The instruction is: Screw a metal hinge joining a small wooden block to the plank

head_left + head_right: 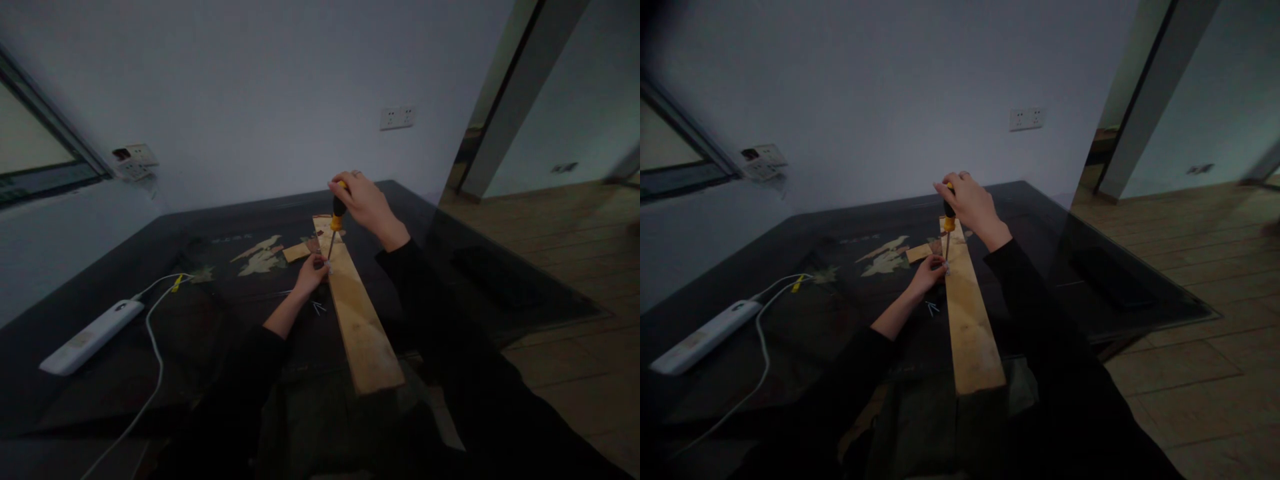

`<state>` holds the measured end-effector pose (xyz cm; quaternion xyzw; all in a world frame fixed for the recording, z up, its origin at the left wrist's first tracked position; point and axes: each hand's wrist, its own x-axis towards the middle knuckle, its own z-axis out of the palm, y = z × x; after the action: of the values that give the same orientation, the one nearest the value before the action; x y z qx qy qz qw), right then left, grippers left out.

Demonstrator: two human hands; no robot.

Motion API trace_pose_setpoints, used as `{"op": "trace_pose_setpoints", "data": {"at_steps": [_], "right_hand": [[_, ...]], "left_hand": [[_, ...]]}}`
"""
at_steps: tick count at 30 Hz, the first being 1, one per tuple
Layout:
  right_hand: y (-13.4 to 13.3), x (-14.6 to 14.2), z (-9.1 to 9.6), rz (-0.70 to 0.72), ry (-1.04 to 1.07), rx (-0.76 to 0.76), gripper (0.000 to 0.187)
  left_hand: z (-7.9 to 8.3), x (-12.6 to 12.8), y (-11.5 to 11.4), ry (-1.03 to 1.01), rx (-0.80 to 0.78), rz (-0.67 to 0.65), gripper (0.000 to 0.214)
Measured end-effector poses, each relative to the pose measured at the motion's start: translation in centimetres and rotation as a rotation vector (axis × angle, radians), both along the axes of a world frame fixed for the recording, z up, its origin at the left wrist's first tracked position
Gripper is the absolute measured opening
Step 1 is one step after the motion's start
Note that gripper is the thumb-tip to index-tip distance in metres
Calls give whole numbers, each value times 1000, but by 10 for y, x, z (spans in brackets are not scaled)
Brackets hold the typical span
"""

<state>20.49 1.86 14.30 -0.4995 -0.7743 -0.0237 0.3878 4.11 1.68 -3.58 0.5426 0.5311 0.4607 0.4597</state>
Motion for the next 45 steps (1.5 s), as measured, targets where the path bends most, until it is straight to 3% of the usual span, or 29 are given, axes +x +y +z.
{"op": "trace_pose_setpoints", "data": {"at_steps": [3, 6, 8, 12, 14, 23, 26, 29, 31, 39, 42, 45], "right_hand": [[2, 8, 4, 178, 23, -10, 33], [2, 10, 5, 241, 23, -18, 28], [1, 7, 3, 176, 22, 19, 25], [-4, -5, -1, -90, 21, 71, 35], [-6, -7, -1, -141, 16, 53, 38], [-3, 11, 6, 190, 27, -7, 25], [-6, 4, 4, 74, 6, 34, 21], [-10, -6, 1, -119, -12, 40, 28], [-9, -9, -1, -174, -12, 45, 34], [11, 6, -1, 94, 34, 54, 29], [7, 2, -2, 10, 34, 108, 26], [2, -4, -5, -121, 33, 152, 36]], "left_hand": [[0, -1, 0, 11, 22, -1, 16], [0, -1, -2, 16, 31, -2, 16], [0, -1, -2, 21, 28, 9, 18], [1, -2, -3, 35, 29, 27, 20], [1, -2, -3, 39, 33, 24, 21], [-1, -3, 0, 49, 40, 24, 21], [-3, -3, 1, 49, 44, 24, 22], [-4, -4, 2, 68, 73, 13, 18], [-4, -4, 2, 79, 73, 4, 14], [-4, -4, 1, 48, 42, 13, 18], [-4, -4, 1, 53, 48, 17, 18], [-4, -3, 2, 47, 43, 30, 19]]}}
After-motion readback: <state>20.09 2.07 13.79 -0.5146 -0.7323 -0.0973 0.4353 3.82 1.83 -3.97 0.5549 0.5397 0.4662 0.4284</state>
